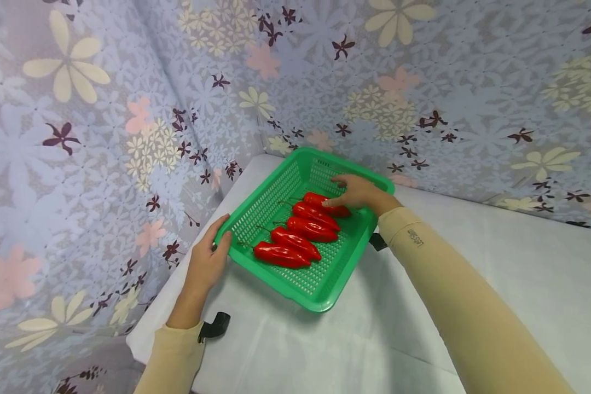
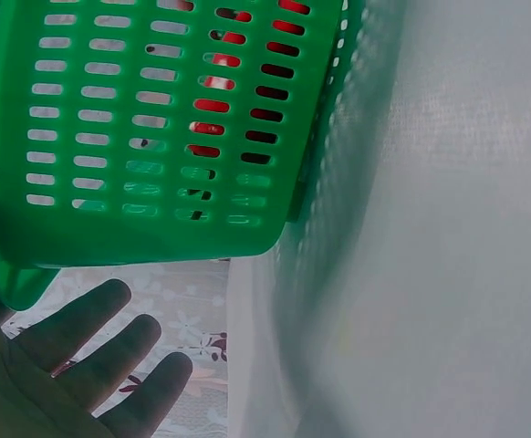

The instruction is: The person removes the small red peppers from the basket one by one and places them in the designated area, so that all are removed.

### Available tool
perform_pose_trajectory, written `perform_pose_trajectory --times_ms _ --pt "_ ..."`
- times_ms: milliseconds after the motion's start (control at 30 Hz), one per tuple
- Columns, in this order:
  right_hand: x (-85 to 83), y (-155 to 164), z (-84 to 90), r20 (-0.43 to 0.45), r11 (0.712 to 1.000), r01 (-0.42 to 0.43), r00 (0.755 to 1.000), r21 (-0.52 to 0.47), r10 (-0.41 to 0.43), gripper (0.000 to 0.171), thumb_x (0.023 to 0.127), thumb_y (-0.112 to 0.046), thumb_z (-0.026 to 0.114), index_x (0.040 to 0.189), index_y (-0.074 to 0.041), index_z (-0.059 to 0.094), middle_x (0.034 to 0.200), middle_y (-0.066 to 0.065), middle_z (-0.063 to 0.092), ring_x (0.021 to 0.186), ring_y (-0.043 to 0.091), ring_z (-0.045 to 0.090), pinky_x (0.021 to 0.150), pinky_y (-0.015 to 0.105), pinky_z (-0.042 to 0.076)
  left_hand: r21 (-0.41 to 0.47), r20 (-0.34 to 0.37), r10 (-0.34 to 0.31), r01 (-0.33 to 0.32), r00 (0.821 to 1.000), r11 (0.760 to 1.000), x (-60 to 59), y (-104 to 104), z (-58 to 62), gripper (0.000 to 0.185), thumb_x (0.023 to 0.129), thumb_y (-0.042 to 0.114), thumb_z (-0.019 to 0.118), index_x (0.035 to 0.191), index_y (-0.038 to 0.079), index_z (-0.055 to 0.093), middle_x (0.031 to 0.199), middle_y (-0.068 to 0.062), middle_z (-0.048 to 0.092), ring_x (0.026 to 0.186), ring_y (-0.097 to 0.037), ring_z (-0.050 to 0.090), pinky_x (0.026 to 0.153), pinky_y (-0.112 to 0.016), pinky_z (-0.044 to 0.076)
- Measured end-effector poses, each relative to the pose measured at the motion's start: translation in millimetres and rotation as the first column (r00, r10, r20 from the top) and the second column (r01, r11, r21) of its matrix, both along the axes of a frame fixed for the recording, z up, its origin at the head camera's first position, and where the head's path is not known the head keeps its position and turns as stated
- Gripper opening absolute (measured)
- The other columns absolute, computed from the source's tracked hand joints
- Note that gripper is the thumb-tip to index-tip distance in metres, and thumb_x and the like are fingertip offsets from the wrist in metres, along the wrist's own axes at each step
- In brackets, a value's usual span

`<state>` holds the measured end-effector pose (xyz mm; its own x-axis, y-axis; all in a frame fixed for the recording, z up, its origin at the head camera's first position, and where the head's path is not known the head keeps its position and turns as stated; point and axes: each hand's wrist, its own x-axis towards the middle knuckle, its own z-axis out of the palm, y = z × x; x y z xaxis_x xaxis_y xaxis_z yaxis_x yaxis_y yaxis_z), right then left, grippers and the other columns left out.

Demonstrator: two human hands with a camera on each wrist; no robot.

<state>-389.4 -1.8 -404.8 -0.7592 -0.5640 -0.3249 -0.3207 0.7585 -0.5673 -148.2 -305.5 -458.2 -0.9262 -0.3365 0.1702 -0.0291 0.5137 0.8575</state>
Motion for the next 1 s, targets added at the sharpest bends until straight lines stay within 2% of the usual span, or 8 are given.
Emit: perform_pose_trajectory --times_ms 133,267,500,733,1000 --pt "-0.6 4 -3.7 0.011 1.000 0.007 1.000 0.012 -0.007 0.089 0.089 -0.049 0.074 0.157 -0.007 0.033 0.153 0.023 0.040 0.138 0.041 0.038 0.107 0.057 0.036 0.012 0.023 0.000 0.000 1.000 1.000 -1.4 6 -0.2 0.046 0.104 0.045 0.049 0.150 0.035 0.049 0.145 -0.009 0.053 0.121 -0.028 0.055 0.095 -0.051 0.046" --pt "2.1 6 -7.5 0.026 0.998 0.054 0.998 0.010 -0.055 0.090 0.088 -0.048 0.075 0.157 -0.007 0.033 0.155 0.020 0.039 0.139 0.039 0.037 0.109 0.055 0.035 0.011 0.036 -0.002 0.001 0.999 1.000 -2.4 9 0.5 0.048 0.104 0.046 0.049 0.150 0.031 0.049 0.147 -0.009 0.052 0.123 -0.028 0.053 0.097 -0.053 0.045" --pt "6.5 -4 -14.0 0.037 0.997 0.072 0.997 0.030 -0.073 0.089 0.086 -0.046 0.078 0.156 -0.008 0.037 0.158 0.016 0.034 0.143 0.036 0.031 0.113 0.051 0.031 0.016 0.044 0.018 -0.018 0.999 1.000 4.2 8 1.9 0.049 0.105 0.043 0.049 0.151 0.029 0.047 0.150 -0.009 0.048 0.126 -0.030 0.051 0.099 -0.054 0.044" --pt "10.9 -4 -13.4 0.034 0.994 0.090 0.995 0.055 -0.092 0.090 0.085 -0.048 0.078 0.156 -0.011 0.038 0.159 0.013 0.034 0.144 0.033 0.030 0.113 0.049 0.030 0.030 0.065 0.018 -0.020 0.998 0.999 7.5 12 4.2 0.049 0.105 0.045 0.048 0.152 0.032 0.046 0.151 -0.008 0.047 0.126 -0.030 0.050 0.099 -0.055 0.043" --pt "16.6 -1 -12.0 0.066 0.994 0.101 0.992 0.029 -0.103 0.091 0.085 -0.047 0.080 0.156 -0.012 0.037 0.159 0.013 0.033 0.144 0.032 0.030 0.113 0.048 0.031 0.017 0.077 0.024 -0.026 0.997 1.000 9.8 16 7.8 0.049 0.106 0.041 0.047 0.153 0.028 0.045 0.152 -0.012 0.045 0.128 -0.033 0.047 0.100 -0.058 0.040"
